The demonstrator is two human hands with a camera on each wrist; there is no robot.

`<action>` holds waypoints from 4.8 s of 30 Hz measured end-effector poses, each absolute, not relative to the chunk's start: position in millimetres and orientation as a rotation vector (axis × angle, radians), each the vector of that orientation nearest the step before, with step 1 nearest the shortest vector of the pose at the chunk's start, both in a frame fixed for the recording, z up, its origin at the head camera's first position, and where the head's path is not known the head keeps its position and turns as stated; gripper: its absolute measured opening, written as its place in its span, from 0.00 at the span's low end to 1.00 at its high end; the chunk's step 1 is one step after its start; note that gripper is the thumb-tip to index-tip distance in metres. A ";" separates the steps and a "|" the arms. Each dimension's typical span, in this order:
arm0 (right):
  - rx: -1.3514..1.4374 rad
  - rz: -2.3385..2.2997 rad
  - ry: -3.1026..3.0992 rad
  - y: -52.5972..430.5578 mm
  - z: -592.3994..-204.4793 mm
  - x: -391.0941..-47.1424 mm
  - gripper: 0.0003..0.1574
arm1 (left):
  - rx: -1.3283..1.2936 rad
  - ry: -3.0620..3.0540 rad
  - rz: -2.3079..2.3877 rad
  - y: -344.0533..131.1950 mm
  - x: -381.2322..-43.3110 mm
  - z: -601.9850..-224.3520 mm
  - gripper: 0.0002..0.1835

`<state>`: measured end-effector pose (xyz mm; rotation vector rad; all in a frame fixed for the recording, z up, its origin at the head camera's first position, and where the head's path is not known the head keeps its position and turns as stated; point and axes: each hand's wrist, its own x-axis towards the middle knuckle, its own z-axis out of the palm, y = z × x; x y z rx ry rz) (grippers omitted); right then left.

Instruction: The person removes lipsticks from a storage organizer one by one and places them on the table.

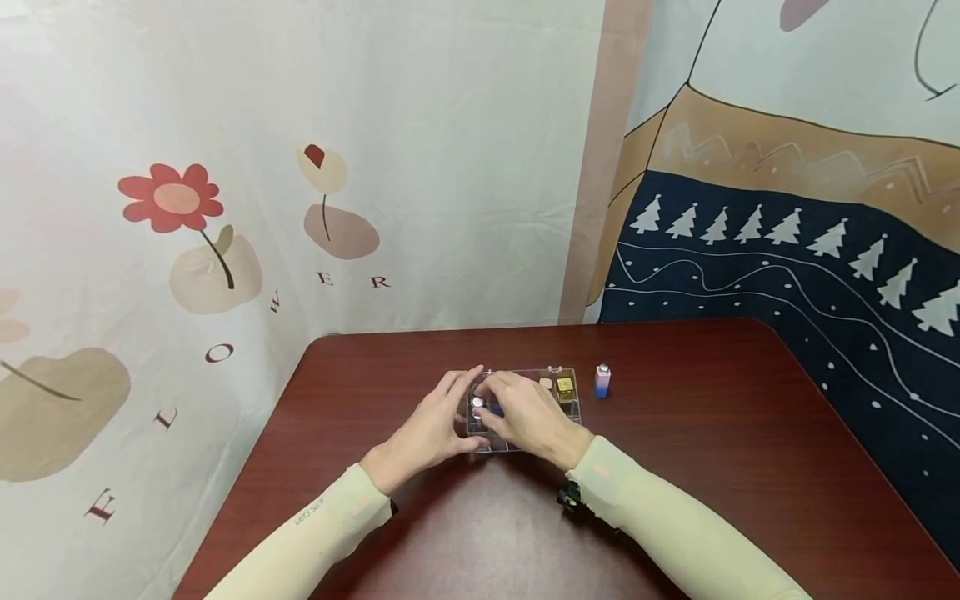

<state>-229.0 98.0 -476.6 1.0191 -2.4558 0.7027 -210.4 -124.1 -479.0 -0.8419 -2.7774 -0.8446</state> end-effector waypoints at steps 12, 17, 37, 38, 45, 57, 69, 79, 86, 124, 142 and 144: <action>1.086 0.867 -2.399 101.2 -469.8 -230.0 0.14 | -0.842 -2.768 -0.859 -124.9 -210.0 -479.8 0.63; 1.108 0.918 -2.340 104.3 -467.6 -231.0 0.14 | -0.846 -2.766 -0.855 -124.7 -210.9 -480.3 0.64; 1.073 0.991 -2.291 129.5 -452.5 -231.8 0.17 | -0.863 -2.765 -0.960 -124.3 -211.2 -480.0 0.64; 1.069 0.986 -2.280 131.4 -452.2 -232.4 0.17 | -0.861 -2.766 -0.956 -124.2 -211.3 -479.6 0.64; 1.023 0.938 -2.255 146.7 -446.8 -233.2 0.19 | -0.837 -2.787 -0.954 -123.3 -209.7 -478.3 0.64; 0.931 0.892 -2.216 177.3 -438.0 -239.9 0.20 | -0.832 -2.792 -0.943 -122.6 -209.2 -479.2 0.65; 0.781 0.847 -2.254 212.0 -431.3 -243.4 0.23 | -0.819 -2.801 -0.917 -122.3 -208.9 -479.5 0.65; 0.659 0.798 -2.276 243.3 -430.4 -245.4 0.24 | -0.805 -2.811 -0.918 -122.7 -208.4 -480.0 0.65; 0.621 0.768 -2.251 260.8 -432.8 -252.3 0.22 | -0.806 -2.810 -0.945 -122.6 -207.8 -479.7 0.65; 0.551 0.802 -2.529 297.1 -482.2 -260.4 0.15 | -0.809 -2.803 -0.935 -122.6 -209.5 -481.3 0.65; 0.566 0.807 -2.602 296.5 -490.0 -257.2 0.16 | -0.798 -2.814 -0.957 -122.3 -209.5 -478.1 0.65; 0.563 0.808 -2.609 297.0 -489.7 -256.8 0.16 | -0.800 -2.813 -0.963 -122.2 -209.4 -478.3 0.65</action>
